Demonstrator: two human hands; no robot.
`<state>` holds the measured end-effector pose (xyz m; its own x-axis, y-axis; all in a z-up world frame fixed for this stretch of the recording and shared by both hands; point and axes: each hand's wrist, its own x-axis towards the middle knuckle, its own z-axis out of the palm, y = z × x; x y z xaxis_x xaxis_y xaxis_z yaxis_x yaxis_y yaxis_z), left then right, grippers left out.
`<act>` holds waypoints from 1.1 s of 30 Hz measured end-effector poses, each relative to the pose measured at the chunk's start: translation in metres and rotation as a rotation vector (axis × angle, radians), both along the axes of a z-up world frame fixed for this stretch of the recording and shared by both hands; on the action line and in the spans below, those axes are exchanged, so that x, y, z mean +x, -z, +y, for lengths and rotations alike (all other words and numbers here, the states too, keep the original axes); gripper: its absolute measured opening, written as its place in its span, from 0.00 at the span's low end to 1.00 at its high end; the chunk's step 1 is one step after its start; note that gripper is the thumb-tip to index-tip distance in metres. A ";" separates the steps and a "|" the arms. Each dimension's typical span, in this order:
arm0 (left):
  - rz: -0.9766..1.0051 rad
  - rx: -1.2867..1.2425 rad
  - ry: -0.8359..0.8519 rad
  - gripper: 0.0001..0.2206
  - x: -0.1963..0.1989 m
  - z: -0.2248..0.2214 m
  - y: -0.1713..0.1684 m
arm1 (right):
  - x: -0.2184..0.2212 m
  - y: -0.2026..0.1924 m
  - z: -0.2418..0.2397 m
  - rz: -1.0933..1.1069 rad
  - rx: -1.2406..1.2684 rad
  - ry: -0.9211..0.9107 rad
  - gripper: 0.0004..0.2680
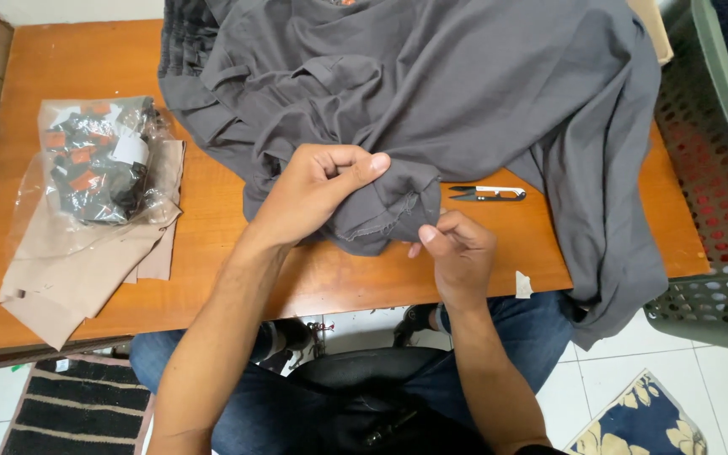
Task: Trimming loose threads from a grey garment using thread nippers at a workbench.
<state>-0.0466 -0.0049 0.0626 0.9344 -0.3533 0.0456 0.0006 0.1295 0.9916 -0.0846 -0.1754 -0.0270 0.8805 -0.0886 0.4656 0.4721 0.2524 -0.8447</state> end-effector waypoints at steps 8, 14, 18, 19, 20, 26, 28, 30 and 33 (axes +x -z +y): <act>-0.143 0.154 0.044 0.07 -0.013 -0.009 -0.018 | 0.007 -0.009 0.001 0.103 0.002 0.017 0.06; -0.311 0.345 -0.009 0.04 -0.023 -0.010 -0.036 | 0.007 -0.012 0.001 0.028 0.023 -0.035 0.07; -0.069 0.101 0.091 0.05 -0.034 -0.014 -0.048 | 0.000 -0.015 0.010 0.015 0.293 -0.286 0.09; -0.071 0.101 0.093 0.05 -0.031 -0.015 -0.043 | -0.001 -0.014 0.011 0.012 0.293 -0.284 0.09; 0.039 -0.038 0.122 0.07 -0.027 -0.017 -0.038 | -0.002 -0.013 0.012 0.107 0.404 -0.359 0.08; 0.214 -0.305 0.148 0.07 -0.005 -0.017 0.006 | 0.004 -0.003 0.013 0.290 0.523 -0.429 0.08; 0.223 -0.321 0.143 0.06 -0.001 -0.015 0.013 | 0.007 -0.003 0.014 0.304 0.484 -0.388 0.08; 0.187 -0.427 0.113 0.18 0.002 -0.013 0.016 | 0.007 -0.008 0.016 0.312 0.454 -0.359 0.09; 0.213 -0.441 0.107 0.12 0.006 -0.011 0.024 | 0.007 -0.008 0.015 0.275 0.366 -0.307 0.06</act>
